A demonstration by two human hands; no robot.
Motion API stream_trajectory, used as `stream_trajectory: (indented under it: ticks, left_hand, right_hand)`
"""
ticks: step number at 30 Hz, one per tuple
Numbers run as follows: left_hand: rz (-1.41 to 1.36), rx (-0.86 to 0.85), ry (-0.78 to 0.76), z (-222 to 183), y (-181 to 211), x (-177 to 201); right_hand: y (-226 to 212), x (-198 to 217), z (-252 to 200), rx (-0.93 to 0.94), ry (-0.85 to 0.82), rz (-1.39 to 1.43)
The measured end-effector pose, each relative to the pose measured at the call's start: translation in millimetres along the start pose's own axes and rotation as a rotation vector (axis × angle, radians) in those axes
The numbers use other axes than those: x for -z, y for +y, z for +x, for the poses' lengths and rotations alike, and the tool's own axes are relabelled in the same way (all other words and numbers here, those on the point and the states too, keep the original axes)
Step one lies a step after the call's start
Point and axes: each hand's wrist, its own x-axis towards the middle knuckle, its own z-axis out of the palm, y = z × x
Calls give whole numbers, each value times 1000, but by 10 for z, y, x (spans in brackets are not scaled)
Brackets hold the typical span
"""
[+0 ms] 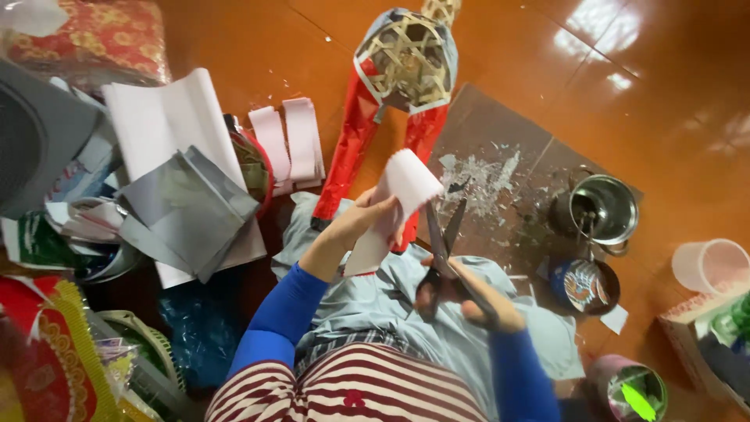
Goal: Applying red paper strips to a decorative frame using glue and a brush.
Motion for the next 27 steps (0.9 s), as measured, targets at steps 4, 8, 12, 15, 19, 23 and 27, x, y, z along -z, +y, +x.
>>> stream_trajectory:
  ticks: [4,8,12,15,19,23,27]
  left_hand:
    - [73,-24,-29,-116,163,-12]
    - [36,-27,114,-152,188,21]
    - [-136,-77,-61,-124,145,114]
    - [-163,-74,-84,-159,128,74]
    - [-196,-62,-143,-151,116,101]
    - [-223,-57,-207,-116,64,161]
    - [-214,-74,-209,-153,79,120]
  right_hand:
    - [121,200,-13,-54,-148,191]
    - [15,111,14,-58,-121,170]
    - [-9,50,77,-60,-130,117]
    - [-34,15,162,-71,-154,109]
    - [-55,-43,203,-47,-124,136]
    - [-83,-65,221,-42,-129,154]
    - [-106,-86,259,-48,-152,160]
